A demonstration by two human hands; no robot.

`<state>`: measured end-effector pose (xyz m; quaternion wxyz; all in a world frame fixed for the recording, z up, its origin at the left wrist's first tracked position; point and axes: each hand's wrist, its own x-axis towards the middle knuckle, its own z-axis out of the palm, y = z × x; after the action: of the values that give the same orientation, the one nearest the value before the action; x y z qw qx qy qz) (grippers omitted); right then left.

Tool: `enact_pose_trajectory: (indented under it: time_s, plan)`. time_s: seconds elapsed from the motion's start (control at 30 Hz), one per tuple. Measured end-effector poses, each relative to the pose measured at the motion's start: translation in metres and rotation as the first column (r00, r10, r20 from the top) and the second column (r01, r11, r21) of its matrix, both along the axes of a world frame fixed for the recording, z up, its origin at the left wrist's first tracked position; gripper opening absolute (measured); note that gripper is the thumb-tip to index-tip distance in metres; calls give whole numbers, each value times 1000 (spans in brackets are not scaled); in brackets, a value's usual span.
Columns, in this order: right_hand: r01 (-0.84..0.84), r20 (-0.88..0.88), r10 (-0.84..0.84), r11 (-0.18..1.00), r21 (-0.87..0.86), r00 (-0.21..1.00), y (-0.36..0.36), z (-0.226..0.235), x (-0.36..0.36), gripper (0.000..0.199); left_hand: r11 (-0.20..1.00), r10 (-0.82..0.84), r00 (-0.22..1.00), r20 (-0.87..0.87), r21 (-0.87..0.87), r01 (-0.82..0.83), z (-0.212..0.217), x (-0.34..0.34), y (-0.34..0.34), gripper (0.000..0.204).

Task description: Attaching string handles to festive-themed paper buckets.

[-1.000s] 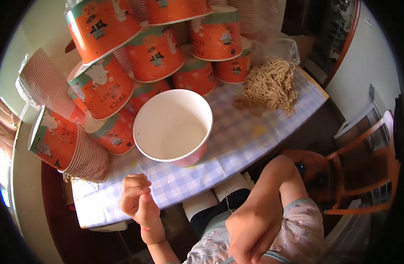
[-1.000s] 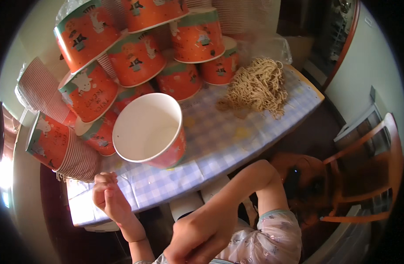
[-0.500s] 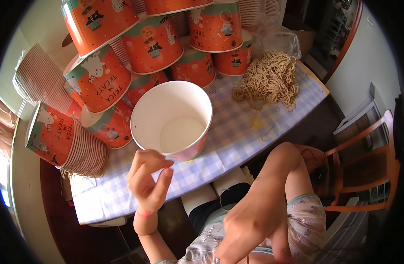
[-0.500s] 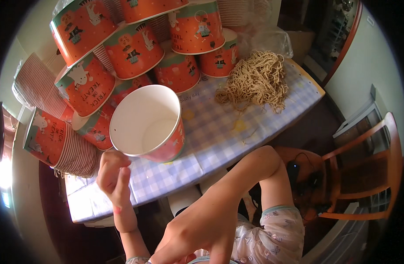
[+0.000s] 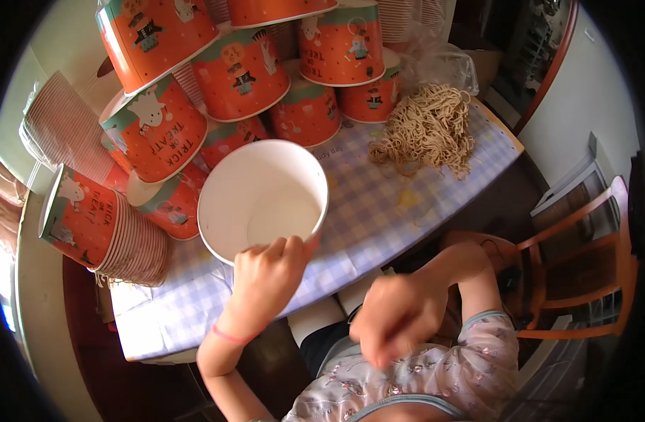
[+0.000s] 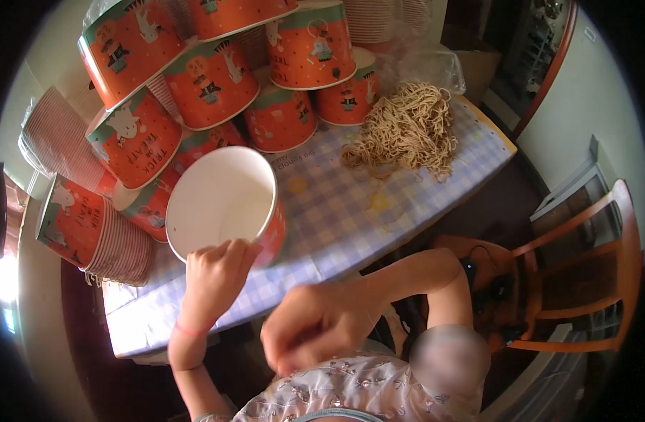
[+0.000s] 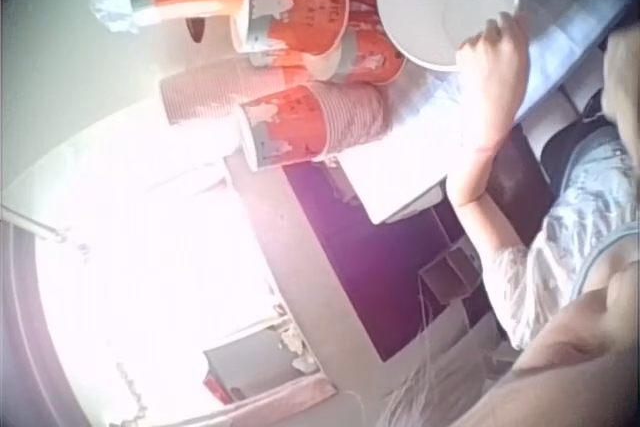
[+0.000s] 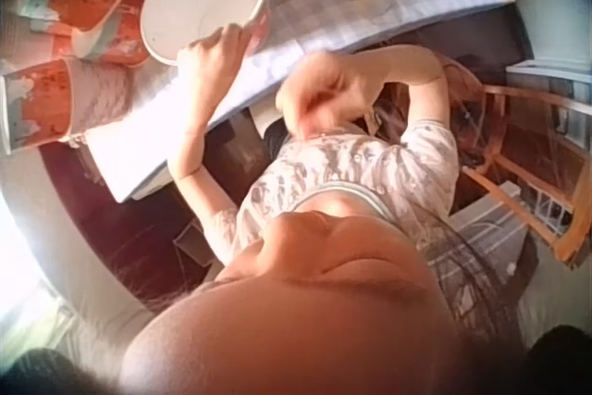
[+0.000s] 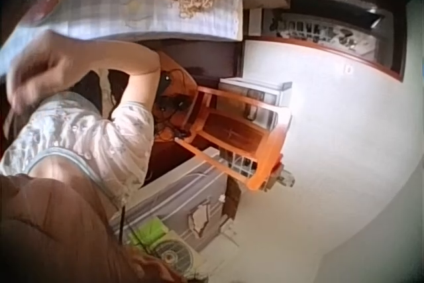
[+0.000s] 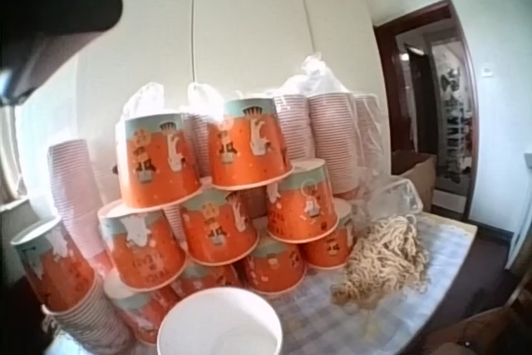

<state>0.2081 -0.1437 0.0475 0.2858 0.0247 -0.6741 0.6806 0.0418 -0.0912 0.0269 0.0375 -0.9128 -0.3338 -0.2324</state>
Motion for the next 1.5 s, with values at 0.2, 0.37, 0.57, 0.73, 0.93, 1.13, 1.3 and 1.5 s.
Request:
enact_pose_trajectory:
  time_s: [0.2,0.37,0.57,0.73,0.93,1.13,1.3,1.5]
  plan:
    - [717,238,-685,692,-85,689,15,-6,32,13,886,-134,986,-95,-457,76,77,-6,-8,25]
    - [775,226,-741,609,-169,632,22,-13,28,14,978,-86,996,40,-190,92,73,-21,75,33]
    - [787,218,-757,599,-146,616,22,-15,30,13,931,-14,978,-206,-360,-62,41,-5,92,18]
    - [862,160,-857,504,53,491,26,-6,39,14,857,25,941,-338,-478,-194,46,-31,91,19]
    - [816,-181,-957,83,572,225,36,20,42,7,338,271,954,-125,-916,-216,49,-65,54,16]
    - [170,-438,-721,-416,893,536,72,23,12,16,53,219,961,-169,-981,-185,50,-62,16,33]
    - [70,-423,-513,-571,818,747,95,-5,-9,18,343,326,903,280,-925,163,14,-79,40,22]
    - [126,-431,-335,-650,750,838,120,-13,-20,12,468,365,654,663,-738,486,-29,-71,58,18]
